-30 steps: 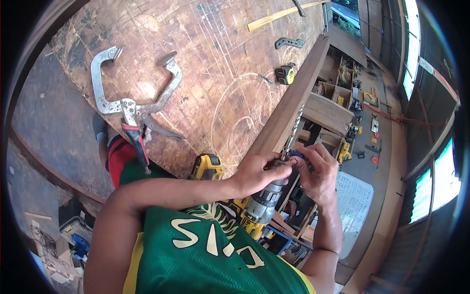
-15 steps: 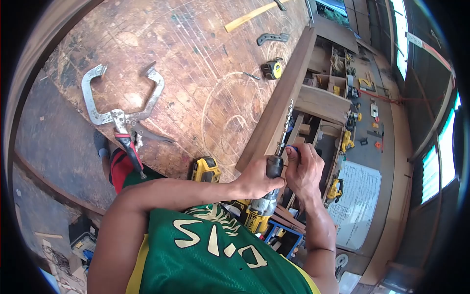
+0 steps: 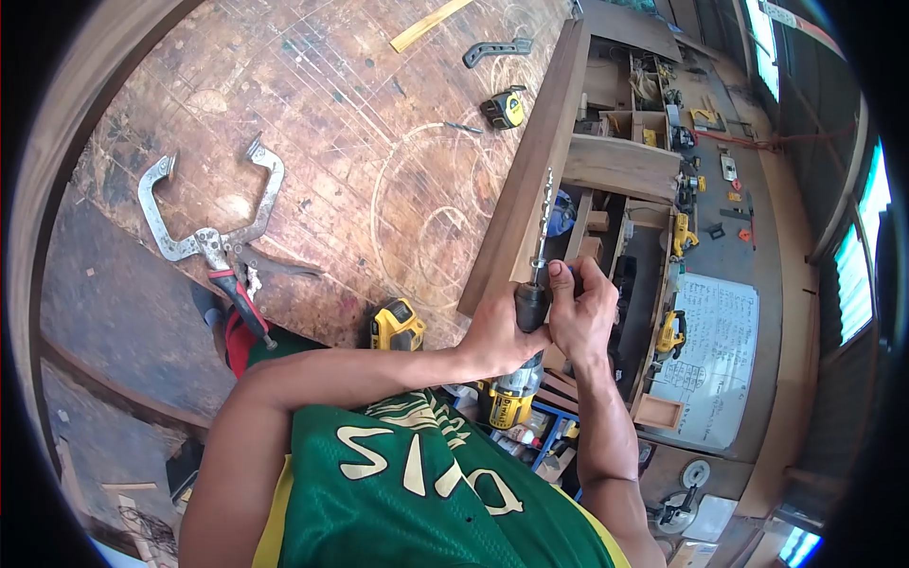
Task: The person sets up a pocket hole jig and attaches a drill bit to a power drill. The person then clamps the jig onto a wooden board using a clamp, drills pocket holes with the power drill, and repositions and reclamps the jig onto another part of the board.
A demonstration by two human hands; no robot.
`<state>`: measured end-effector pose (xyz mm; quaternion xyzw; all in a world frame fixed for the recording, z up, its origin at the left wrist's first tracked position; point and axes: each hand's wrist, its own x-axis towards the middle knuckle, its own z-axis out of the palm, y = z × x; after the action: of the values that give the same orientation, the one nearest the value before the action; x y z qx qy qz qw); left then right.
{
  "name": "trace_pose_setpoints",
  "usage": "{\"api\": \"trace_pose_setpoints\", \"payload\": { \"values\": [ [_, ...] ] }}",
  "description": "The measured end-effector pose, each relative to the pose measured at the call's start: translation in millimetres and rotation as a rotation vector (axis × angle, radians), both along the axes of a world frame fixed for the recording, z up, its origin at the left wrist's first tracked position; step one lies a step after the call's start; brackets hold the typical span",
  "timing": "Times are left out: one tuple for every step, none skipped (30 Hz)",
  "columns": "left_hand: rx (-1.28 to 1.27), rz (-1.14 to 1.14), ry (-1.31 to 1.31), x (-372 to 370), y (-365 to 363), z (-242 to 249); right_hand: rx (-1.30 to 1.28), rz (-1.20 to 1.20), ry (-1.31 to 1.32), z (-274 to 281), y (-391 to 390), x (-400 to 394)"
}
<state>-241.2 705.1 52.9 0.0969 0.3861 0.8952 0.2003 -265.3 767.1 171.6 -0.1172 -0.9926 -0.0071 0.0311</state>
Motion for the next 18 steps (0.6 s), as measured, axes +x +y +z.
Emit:
{"api": "trace_pose_setpoints", "payload": {
  "values": [
    [-0.008, -0.009, 0.006, 3.1, 2.6, -0.2, -0.008, -0.009, 0.006, -1.1, 1.7, 3.8],
    [-0.022, 0.024, -0.001, 6.0, 7.9, -1.8, -0.032, 0.007, 0.033, -3.0, 4.3, 6.2],
    [-0.040, 0.059, -0.006, 9.0, 11.9, -4.8, -0.060, 0.025, 0.061, -4.1, 6.0, 8.0],
    [-0.059, 0.059, 0.010, 9.7, 15.8, -10.3, -0.079, 0.024, 0.077, -2.3, 8.7, 7.2],
    [0.003, -0.024, 0.042, 7.5, 19.9, -16.7, -0.079, 0.164, 0.042, 1.9, 13.4, 4.7],
    [0.061, -0.111, 0.072, 5.5, 21.0, -20.2, -0.077, 0.303, 0.011, 6.1, 18.2, 2.6],
    [0.102, -0.157, 0.109, 3.1, 16.0, -21.8, -0.019, 0.397, -0.050, 15.9, 14.4, -1.1],
    [0.068, -0.161, 0.128, 5.5, 14.6, -22.1, 0.078, 0.538, -0.070, 21.5, 19.5, -3.7],
    [0.141, -0.137, 0.099, 8.3, 14.8, -22.6, 0.076, 0.613, -0.059, 26.6, 19.9, -6.5],
    [0.214, -0.112, 0.070, 10.5, 14.3, -22.9, 0.075, 0.690, -0.048, 29.8, 21.2, -7.7],
    [0.212, -0.155, 0.100, 11.4, 11.3, -26.2, 0.052, 0.694, -0.012, 29.3, 24.6, -6.0],
    [0.182, -0.150, 0.116, 17.4, 8.6, -25.4, 0.056, 0.717, 0.005, 29.1, 27.9, -2.9],
    [0.141, -0.104, 0.116, 21.6, 5.0, -23.1, 0.059, 0.750, 0.025, 27.8, 30.5, -2.9],
    [0.099, -0.060, 0.116, 22.1, 2.5, -22.1, 0.054, 0.761, 0.024, 30.9, 24.1, 0.5],
    [0.102, -0.072, 0.089, 24.4, -6.5, -9.9, 0.011, 0.768, 0.049, 32.7, 21.0, 0.9],
    [0.066, -0.079, 0.094, 26.7, -9.7, -5.8, -0.033, 0.767, 0.071, 35.7, 21.0, 0.4],
    [0.102, -0.139, 0.009, 25.8, -11.3, -2.7, -0.065, 0.786, 0.037, 43.7, 22.8, -4.3],
    [0.136, -0.204, -0.076, 24.6, -12.8, 0.7, -0.094, 0.800, 0.005, 50.0, 28.9, -11.4]
  ]
}}
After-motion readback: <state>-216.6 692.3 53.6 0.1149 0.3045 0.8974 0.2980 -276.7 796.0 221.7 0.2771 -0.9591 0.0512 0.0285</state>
